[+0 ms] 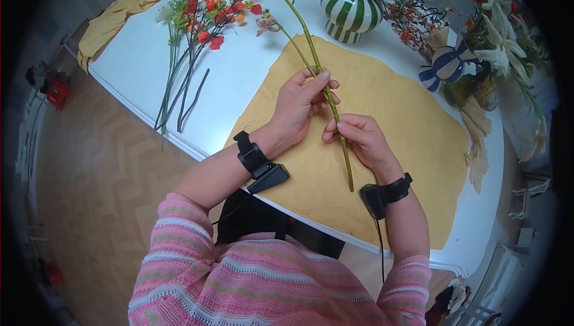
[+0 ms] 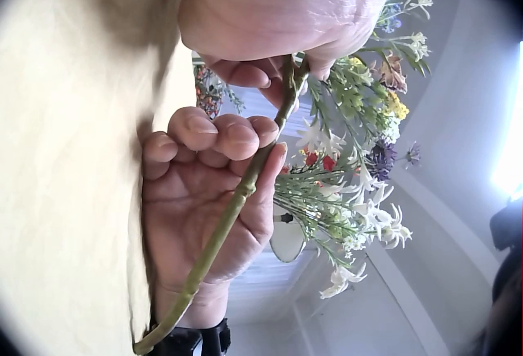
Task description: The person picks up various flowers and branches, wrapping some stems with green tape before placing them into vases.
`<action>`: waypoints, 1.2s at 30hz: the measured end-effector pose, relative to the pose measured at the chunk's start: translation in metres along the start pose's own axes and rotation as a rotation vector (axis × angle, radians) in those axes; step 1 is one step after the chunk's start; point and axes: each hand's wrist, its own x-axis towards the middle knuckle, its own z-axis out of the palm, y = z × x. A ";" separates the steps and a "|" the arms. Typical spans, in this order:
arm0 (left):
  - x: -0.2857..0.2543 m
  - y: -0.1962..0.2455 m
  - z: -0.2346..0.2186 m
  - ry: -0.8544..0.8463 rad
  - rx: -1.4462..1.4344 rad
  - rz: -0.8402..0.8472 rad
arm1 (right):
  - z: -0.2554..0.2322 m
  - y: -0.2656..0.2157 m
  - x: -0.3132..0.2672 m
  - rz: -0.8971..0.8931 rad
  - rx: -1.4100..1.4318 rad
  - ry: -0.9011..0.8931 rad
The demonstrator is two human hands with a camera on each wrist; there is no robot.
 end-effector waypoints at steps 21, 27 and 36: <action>0.004 0.002 -0.010 0.022 -0.103 0.149 | 0.000 0.000 -0.002 0.018 0.040 -0.028; 0.002 0.002 -0.008 0.019 -0.089 0.159 | 0.000 0.001 -0.002 0.010 0.056 0.014; 0.002 0.001 -0.010 0.020 -0.084 0.182 | 0.001 0.002 -0.001 0.021 0.098 0.052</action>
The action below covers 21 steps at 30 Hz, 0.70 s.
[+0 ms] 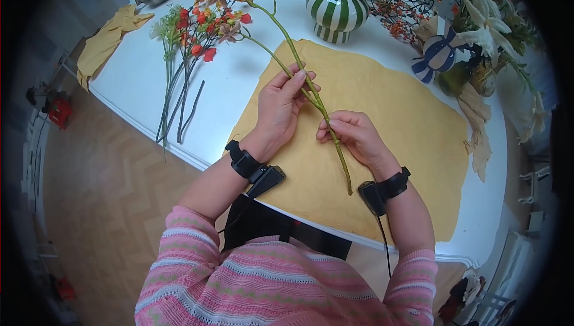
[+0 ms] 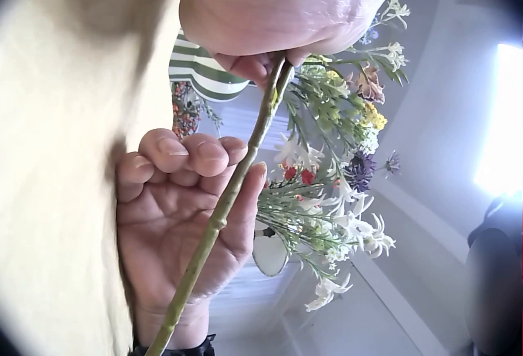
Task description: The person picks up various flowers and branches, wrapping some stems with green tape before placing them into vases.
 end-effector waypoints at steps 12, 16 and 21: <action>0.000 -0.001 0.000 0.003 0.018 -0.011 | 0.002 0.000 0.000 0.002 -0.035 0.032; -0.001 -0.001 0.001 0.010 0.020 -0.008 | 0.002 0.001 0.000 0.006 0.006 0.032; 0.000 -0.001 0.000 0.005 0.023 -0.012 | 0.001 0.002 0.000 -0.003 0.009 0.023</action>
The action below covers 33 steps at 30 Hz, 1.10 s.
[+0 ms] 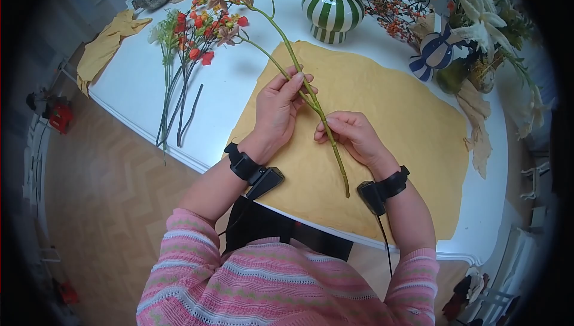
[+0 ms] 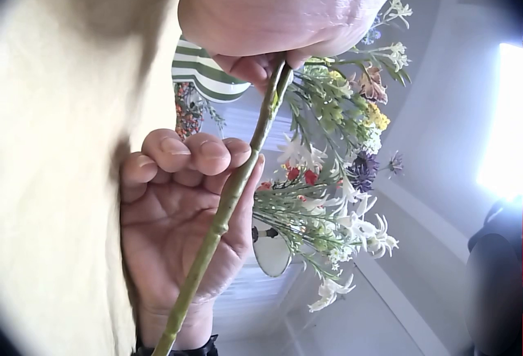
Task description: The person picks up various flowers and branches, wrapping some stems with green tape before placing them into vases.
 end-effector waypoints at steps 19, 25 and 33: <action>-0.004 0.003 0.006 -0.017 0.025 0.028 | -0.002 0.000 -0.001 -0.017 -0.054 -0.058; -0.002 0.002 0.004 -0.027 0.046 0.028 | -0.001 -0.002 -0.002 -0.020 -0.056 -0.084; -0.003 0.000 0.004 -0.037 0.040 0.025 | -0.002 -0.001 -0.002 -0.020 -0.058 -0.083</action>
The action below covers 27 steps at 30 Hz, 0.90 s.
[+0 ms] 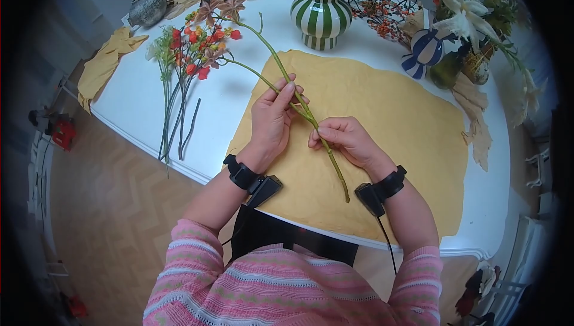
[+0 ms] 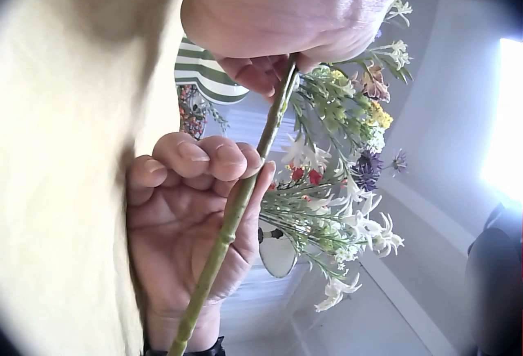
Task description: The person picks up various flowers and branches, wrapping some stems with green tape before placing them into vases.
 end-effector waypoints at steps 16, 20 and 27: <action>0.000 0.005 0.001 0.051 0.052 0.060 | -0.001 0.000 0.000 0.000 0.143 0.061; -0.001 0.015 0.009 0.099 0.076 0.063 | -0.003 0.001 0.000 -0.016 0.139 0.071; 0.014 0.040 0.023 0.033 0.124 0.201 | -0.005 0.005 -0.001 -0.011 0.154 0.078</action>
